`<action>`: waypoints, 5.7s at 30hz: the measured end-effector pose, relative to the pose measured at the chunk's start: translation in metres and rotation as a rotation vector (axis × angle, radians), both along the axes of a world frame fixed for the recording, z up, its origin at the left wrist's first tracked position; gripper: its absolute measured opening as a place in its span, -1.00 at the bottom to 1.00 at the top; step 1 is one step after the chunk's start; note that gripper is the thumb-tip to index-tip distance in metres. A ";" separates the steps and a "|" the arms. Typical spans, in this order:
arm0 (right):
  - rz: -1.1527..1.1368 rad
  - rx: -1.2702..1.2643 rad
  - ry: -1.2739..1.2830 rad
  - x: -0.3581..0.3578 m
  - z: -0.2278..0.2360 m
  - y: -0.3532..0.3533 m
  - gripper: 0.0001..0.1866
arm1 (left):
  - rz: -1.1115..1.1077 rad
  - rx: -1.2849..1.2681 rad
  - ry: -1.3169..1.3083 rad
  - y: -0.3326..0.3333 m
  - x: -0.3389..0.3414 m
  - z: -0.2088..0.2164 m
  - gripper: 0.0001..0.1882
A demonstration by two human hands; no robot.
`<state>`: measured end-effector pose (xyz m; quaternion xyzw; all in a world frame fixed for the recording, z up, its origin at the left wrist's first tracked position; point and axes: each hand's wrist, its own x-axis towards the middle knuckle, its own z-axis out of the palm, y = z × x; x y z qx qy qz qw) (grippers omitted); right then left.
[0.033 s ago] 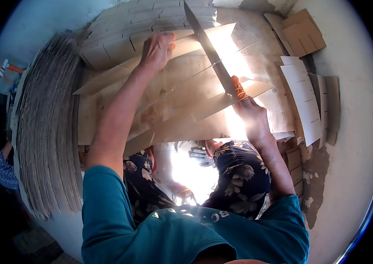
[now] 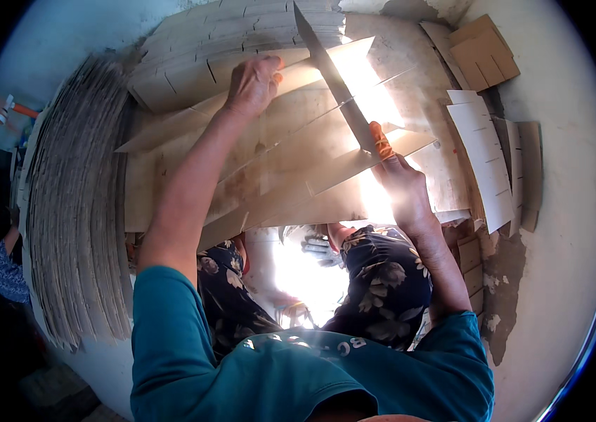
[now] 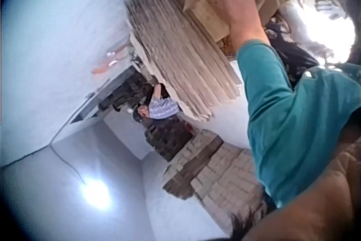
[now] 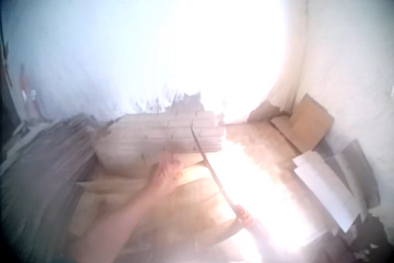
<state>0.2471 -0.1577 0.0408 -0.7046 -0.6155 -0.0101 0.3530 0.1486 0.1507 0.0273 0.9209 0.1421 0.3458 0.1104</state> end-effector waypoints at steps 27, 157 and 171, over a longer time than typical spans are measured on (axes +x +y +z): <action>-0.046 -0.165 0.117 -0.004 -0.021 -0.017 -0.24 | 0.120 -0.082 0.588 -0.015 -0.012 -0.041 -0.81; 0.074 -0.259 0.280 -0.035 0.046 0.047 -0.39 | 0.020 -0.368 0.033 -0.136 -0.160 -0.042 -0.81; 0.124 -0.219 0.115 -0.026 0.037 0.056 -0.49 | 0.041 -0.395 0.059 -0.133 -0.153 -0.045 -0.80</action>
